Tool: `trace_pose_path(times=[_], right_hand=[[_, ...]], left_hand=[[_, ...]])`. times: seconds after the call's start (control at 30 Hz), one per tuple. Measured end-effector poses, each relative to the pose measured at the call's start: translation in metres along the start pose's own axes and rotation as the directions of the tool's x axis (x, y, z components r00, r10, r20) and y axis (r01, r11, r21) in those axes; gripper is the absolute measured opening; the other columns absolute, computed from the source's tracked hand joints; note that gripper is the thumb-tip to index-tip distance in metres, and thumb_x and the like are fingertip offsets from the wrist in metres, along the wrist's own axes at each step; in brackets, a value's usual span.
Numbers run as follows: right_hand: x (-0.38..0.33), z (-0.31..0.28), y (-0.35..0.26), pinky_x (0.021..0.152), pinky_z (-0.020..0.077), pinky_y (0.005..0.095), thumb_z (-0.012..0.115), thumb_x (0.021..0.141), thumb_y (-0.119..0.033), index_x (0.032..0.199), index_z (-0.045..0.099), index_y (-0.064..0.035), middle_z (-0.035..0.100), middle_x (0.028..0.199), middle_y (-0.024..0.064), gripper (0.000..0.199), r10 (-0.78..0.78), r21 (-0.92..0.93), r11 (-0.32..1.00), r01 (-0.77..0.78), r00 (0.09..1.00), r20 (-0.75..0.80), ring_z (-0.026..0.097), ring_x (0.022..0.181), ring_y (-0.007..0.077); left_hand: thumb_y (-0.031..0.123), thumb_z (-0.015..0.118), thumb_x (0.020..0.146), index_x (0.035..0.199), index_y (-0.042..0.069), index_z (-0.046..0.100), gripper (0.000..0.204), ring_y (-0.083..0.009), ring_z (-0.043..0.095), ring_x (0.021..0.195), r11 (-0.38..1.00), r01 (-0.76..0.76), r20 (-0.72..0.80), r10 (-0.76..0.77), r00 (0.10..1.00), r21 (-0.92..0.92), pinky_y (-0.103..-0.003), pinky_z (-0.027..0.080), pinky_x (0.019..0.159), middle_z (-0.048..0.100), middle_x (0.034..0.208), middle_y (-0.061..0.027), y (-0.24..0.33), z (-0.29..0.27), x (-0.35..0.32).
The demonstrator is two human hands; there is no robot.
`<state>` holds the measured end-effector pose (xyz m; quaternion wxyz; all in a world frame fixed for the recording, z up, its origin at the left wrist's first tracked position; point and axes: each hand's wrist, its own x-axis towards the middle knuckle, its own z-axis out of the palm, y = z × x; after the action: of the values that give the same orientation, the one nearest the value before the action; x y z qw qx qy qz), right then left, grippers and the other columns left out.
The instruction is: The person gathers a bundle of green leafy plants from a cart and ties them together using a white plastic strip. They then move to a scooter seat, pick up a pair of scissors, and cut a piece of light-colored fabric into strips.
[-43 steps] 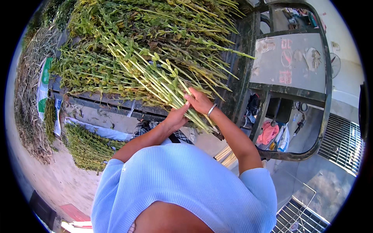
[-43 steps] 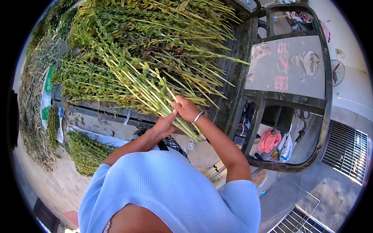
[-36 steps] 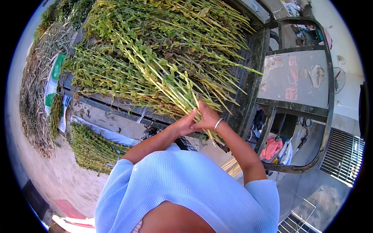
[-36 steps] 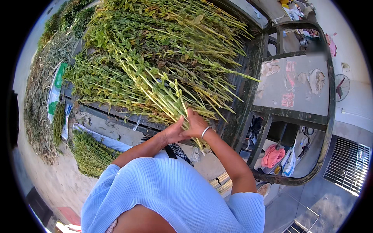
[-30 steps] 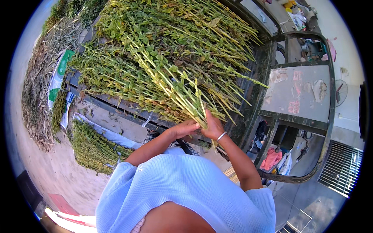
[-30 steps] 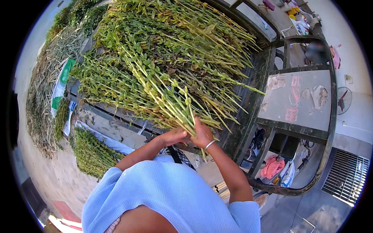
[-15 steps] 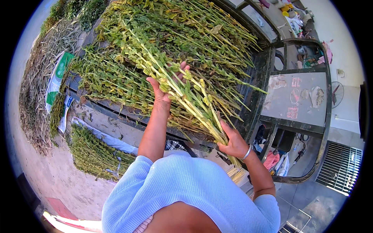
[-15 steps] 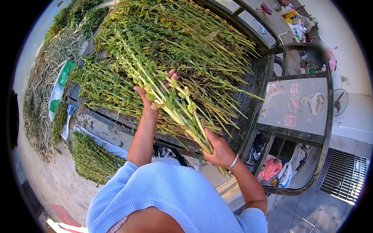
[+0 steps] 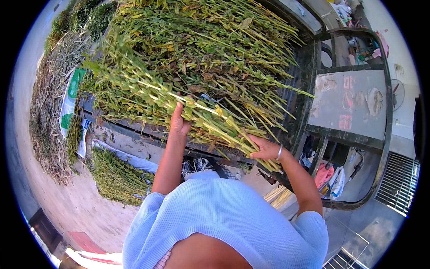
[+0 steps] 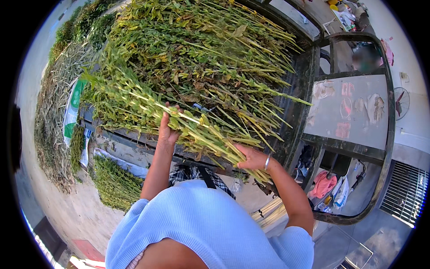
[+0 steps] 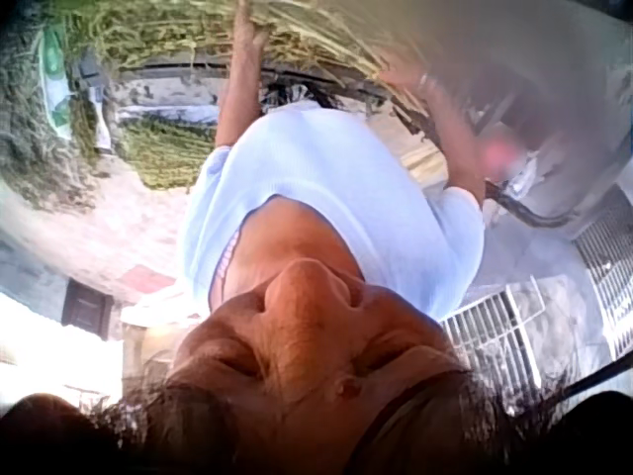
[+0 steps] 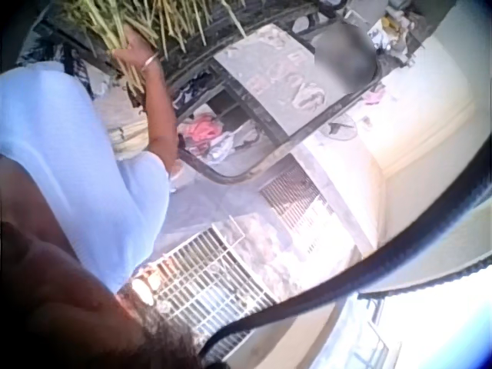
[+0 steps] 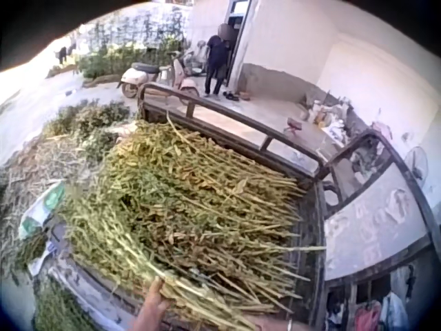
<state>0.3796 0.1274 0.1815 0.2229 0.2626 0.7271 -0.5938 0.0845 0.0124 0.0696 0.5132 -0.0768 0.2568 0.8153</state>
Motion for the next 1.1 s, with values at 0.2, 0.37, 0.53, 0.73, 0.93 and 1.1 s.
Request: trace_pose_path(times=[0.2,0.37,0.53,0.73,0.93,1.1], right_hand=[[0.054,0.023,0.082,0.103,0.0298,0.0348,0.071,0.072,-0.015,0.145,0.011,-0.0127,0.023,0.146,0.017,0.094,0.161,-0.02,0.987,-0.162,0.987,-0.021,0.028,0.132,0.0256],[0.049,0.023,0.08,0.105,0.0295,0.0386,0.077,0.064,-0.03,0.144,0.013,-0.0109,0.025,0.144,0.0189,0.104,0.012,0.008,1.0,-0.012,1.0,-0.003,0.03,0.131,0.0317],[0.081,0.004,0.088,0.096,0.0387,0.0347,0.08,0.055,-0.038,0.134,0.035,0.0013,0.048,0.127,0.0221,0.099,0.244,-0.182,0.962,-0.204,0.94,0.238,0.049,0.114,0.0315],[0.116,0.005,0.11,0.083,0.048,0.0429,0.079,0.059,-0.036,0.124,0.045,-0.0038,0.056,0.113,0.0191,0.079,0.24,-0.452,0.851,-0.269,0.963,-0.121,0.055,0.102,0.034],[0.078,0.058,0.063,0.09,0.0305,0.0572,0.073,0.069,-0.032,0.14,0.025,-0.0166,0.038,0.132,0.0161,0.087,0.092,-0.497,0.756,-0.426,0.821,-0.563,0.037,0.121,0.0331],[0.121,0.097,0.095,0.092,0.0288,0.0589,0.055,0.084,-0.012,0.142,0.023,-0.0169,0.035,0.137,0.0142,0.067,-0.089,-0.487,0.755,-0.439,0.668,-0.739,0.036,0.123,0.0348]], left_hand=[[0.03,0.068,0.081,0.116,0.008,0.052,0.045,-0.0264,0.057,0.099,0.968,0.165,-0.404,-0.076,0.911,0.19,-0.048,0.048,0.084,0.057,0.111,-0.0081,-0.04,-0.064,0.011],[0.03,0.066,0.083,0.118,0.005,0.05,0.045,-0.0276,0.059,0.098,0.979,0.028,-0.449,0.067,0.891,0.203,-0.045,0.052,0.081,0.058,0.112,-0.0099,-0.036,-0.047,-0.001],[0.03,0.07,0.08,0.123,0.004,0.043,0.057,-0.0298,0.058,0.099,0.939,-0.06,-0.536,0.245,0.808,0.339,-0.048,0.053,0.08,0.054,0.118,-0.0116,-0.04,-0.056,-0.006],[0.041,0.079,0.066,0.118,-0.004,0.043,0.078,-0.0264,0.06,0.089,0.879,0.112,-0.761,0.329,0.558,0.463,-0.043,0.056,0.074,0.055,0.113,-0.0136,-0.059,-0.067,0.041],[0.047,0.075,0.068,0.115,-0.005,0.048,0.075,-0.03,0.061,0.088,0.879,0.257,-0.816,0.216,0.536,0.402,-0.047,0.055,0.074,0.057,0.11,-0.0154,-0.058,-0.051,0.052],[0.046,0.065,0.079,0.123,-0.002,0.043,0.069,-0.0307,0.056,0.101,0.904,0.229,-0.562,0.014,0.827,0.361,-0.048,0.051,0.082,0.052,0.118,-0.0166,-0.05,-0.06,0.03]])
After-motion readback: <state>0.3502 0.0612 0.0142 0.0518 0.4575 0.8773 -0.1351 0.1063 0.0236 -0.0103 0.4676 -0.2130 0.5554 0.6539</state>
